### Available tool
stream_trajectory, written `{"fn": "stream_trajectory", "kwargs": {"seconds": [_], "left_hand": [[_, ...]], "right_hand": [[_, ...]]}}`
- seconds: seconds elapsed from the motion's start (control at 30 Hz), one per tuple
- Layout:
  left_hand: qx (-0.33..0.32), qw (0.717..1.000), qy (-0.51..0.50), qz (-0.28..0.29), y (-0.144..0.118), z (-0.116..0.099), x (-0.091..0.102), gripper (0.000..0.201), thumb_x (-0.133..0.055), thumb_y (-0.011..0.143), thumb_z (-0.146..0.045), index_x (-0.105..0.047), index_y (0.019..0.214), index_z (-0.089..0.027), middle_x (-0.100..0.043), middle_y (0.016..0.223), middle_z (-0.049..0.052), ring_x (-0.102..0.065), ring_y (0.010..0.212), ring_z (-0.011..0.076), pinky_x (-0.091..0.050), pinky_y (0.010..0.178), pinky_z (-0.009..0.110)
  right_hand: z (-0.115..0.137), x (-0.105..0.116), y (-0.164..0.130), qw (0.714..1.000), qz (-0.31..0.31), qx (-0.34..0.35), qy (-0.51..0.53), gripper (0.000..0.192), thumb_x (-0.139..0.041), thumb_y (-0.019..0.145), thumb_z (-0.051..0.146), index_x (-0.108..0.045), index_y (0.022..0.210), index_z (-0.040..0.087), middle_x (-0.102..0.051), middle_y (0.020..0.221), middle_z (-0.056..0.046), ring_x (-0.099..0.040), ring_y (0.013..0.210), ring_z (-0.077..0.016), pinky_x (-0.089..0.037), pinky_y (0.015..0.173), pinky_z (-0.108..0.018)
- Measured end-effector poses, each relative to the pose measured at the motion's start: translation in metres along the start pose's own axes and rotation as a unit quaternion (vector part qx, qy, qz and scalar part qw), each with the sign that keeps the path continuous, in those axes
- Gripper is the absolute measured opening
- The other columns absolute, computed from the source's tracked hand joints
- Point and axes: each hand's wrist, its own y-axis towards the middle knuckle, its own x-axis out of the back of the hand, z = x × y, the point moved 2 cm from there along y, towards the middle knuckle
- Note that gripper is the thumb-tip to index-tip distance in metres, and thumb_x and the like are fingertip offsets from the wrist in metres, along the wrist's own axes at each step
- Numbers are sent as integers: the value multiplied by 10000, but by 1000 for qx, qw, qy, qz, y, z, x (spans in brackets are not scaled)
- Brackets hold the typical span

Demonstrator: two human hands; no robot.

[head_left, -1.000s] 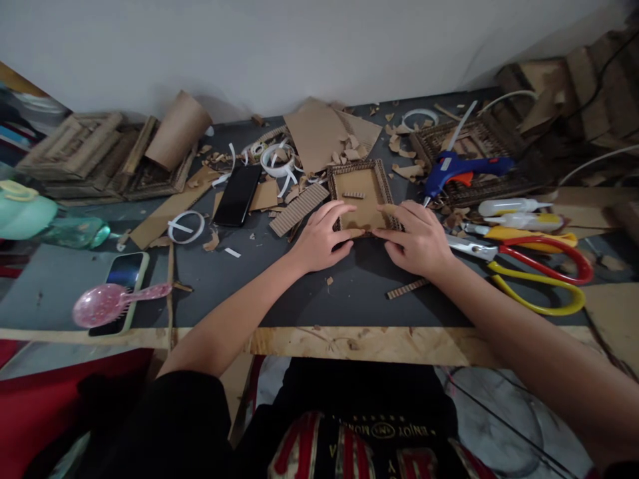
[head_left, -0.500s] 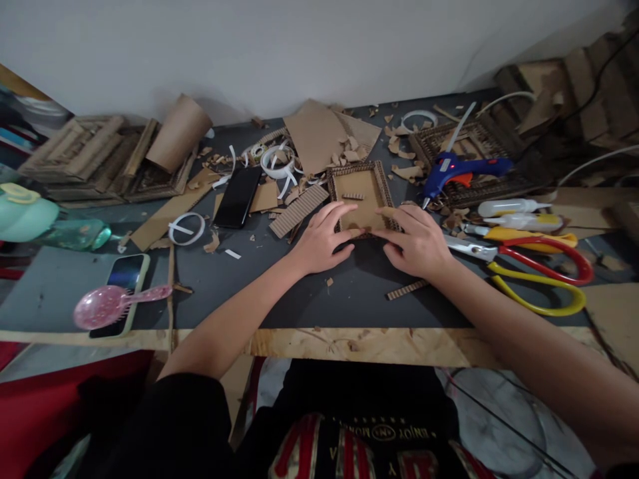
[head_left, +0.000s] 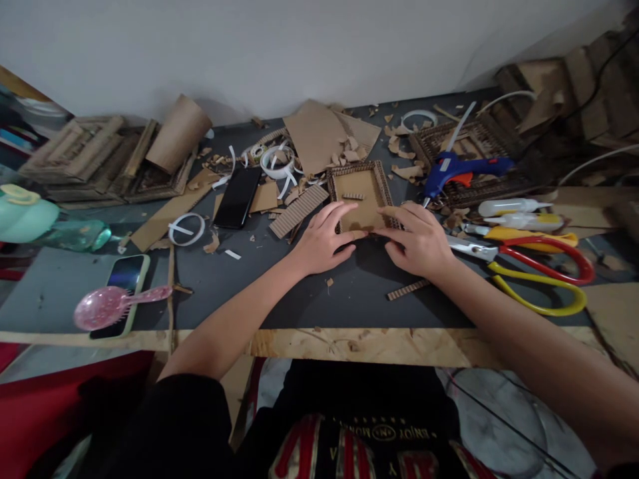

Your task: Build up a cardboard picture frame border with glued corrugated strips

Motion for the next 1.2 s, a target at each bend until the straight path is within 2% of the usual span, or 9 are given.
{"fn": "stream_trajectory", "kwargs": {"seconds": [0.13,0.4,0.47,0.57,0.63,0.93,1.2], "left_hand": [[-5,1000,6,-2,0,0,-1,320,-511,1009,-409,-678,1258,-298,-422,1556,109,-326,1479,344,-329,1187,626],[-4,1000,10,-3,0,-2,-1,272,-522,1001,-310,-714,1193,-283,-435,1537,111,-344,1467,345,-342,1175,628],[-5,1000,14,-8,-1,-2,0,273,-532,997,-312,-710,1203,-286,-432,1539,108,-345,1467,344,-345,1176,624],[-3,1000,15,-8,-1,-2,0,308,-556,988,-318,-674,1273,-313,-418,1556,97,-336,1474,344,-342,1179,627],[-2,1000,14,-6,-2,-2,-1,335,-570,983,-317,-653,1307,-333,-410,1565,91,-331,1476,348,-339,1176,636],[-8,1000,17,-3,-1,-1,-1,314,-569,983,-325,-679,1277,-310,-411,1557,114,-334,1473,366,-344,1166,647],[-3,1000,8,1,-1,-1,-1,352,-599,968,-308,-655,1314,-341,-407,1565,96,-332,1475,365,-337,1167,656]], "right_hand": [[-1,3,1,1000,-13,20,-10,364,-550,806,91,-796,1060,182,-694,1177,-142,-585,1080,-298,-528,966,-512],[-2,1,-1,1000,3,1,3,332,-551,805,94,-813,953,236,-698,1160,-114,-579,1069,-295,-527,931,-519],[-2,1,-1,1000,0,0,2,352,-550,800,94,-806,997,234,-695,1179,-110,-580,1063,-293,-523,930,-514],[-2,1,-1,1000,1,-4,15,465,-555,773,77,-764,1167,209,-691,1203,-126,-576,1068,-307,-508,959,-539],[-2,0,0,1000,9,-7,15,485,-558,766,76,-746,1198,188,-688,1207,-140,-572,1072,-316,-502,973,-551],[0,0,3,999,29,-20,-29,214,-603,864,205,-757,1013,189,-680,1219,-138,-577,1088,-307,-516,917,-483],[0,2,5,998,44,-35,-26,176,-593,882,221,-723,993,181,-659,1238,-156,-558,1105,-327,-506,917,-501]]}}
